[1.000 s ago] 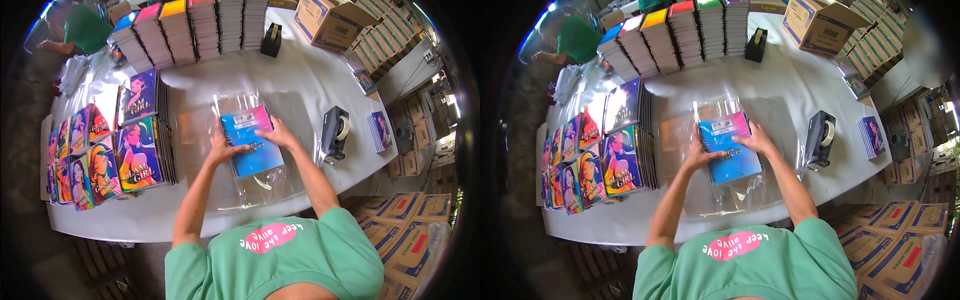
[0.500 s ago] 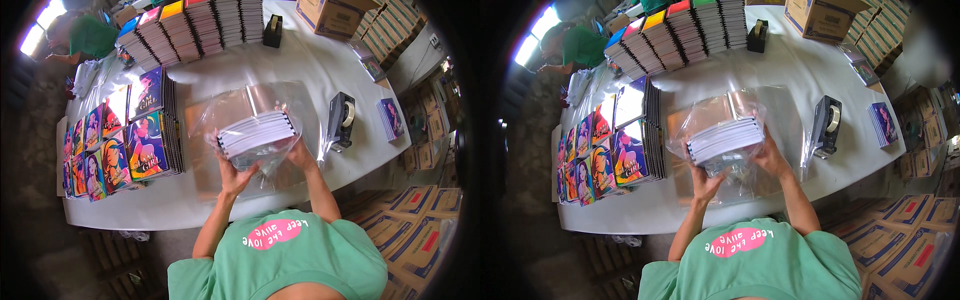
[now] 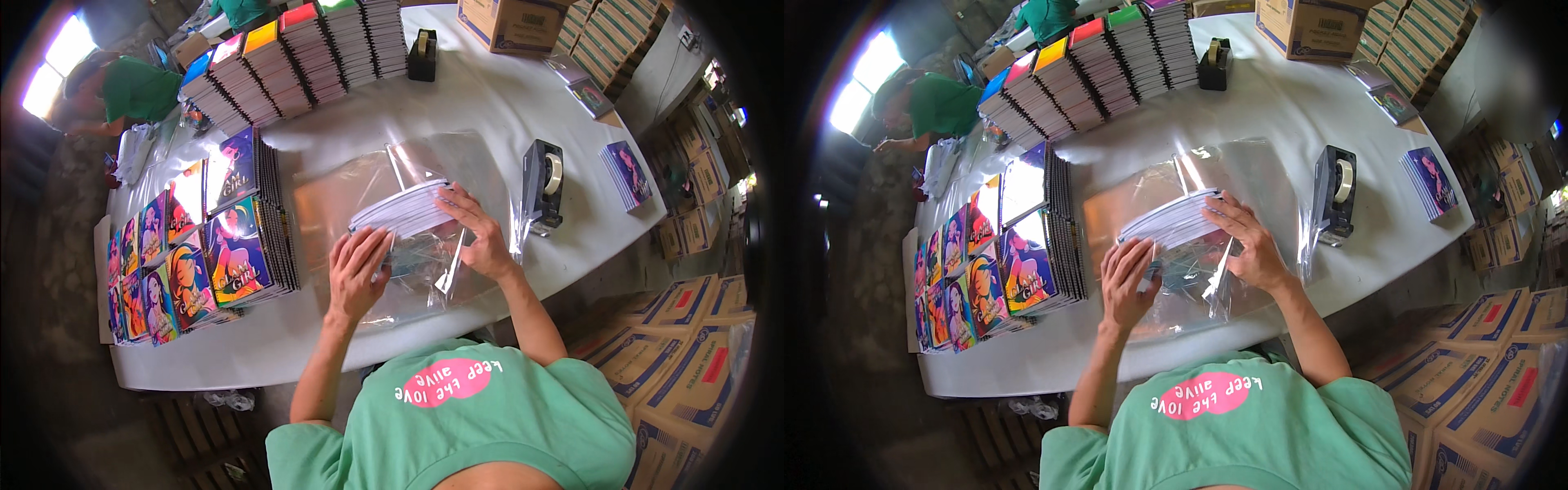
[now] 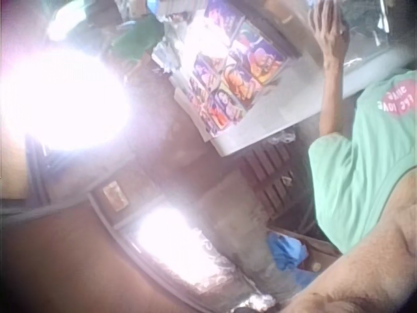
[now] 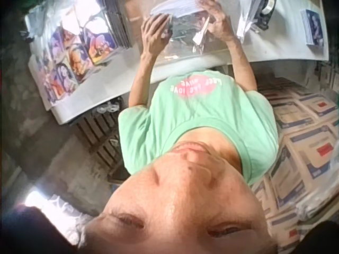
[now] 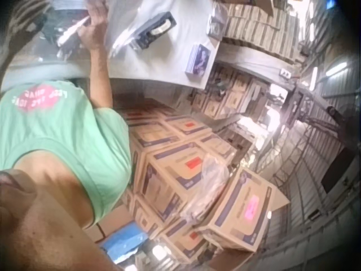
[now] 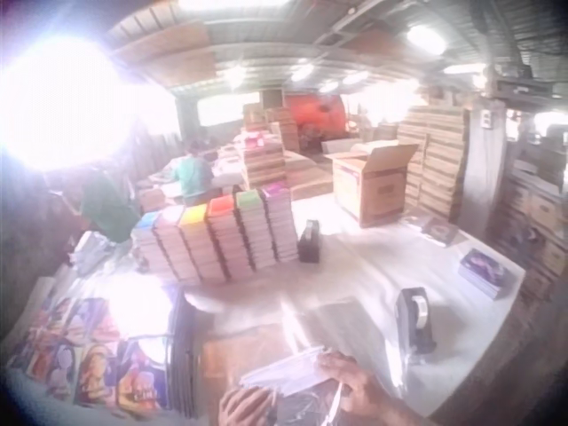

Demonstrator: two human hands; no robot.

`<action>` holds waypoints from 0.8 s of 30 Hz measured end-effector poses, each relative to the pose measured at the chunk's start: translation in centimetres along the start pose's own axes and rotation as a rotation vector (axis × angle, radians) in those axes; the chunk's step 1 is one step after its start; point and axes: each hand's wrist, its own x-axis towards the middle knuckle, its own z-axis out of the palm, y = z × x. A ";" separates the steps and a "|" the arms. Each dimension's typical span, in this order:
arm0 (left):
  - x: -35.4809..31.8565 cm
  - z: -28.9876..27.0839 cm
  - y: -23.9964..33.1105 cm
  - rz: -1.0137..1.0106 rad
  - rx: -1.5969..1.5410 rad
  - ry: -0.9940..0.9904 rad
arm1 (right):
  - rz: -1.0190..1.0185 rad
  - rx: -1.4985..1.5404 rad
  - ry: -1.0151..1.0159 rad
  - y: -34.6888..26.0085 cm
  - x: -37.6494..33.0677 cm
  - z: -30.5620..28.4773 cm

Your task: The person places a stack of notebooks into a plastic bag, folds the excess plastic over, and secures it with pieces of tape from a dispenser.

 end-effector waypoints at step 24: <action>7.3 -3.9 -0.9 0.249 -0.119 -0.669 | -0.081 -0.389 -0.553 -3.3 2.3 -2.2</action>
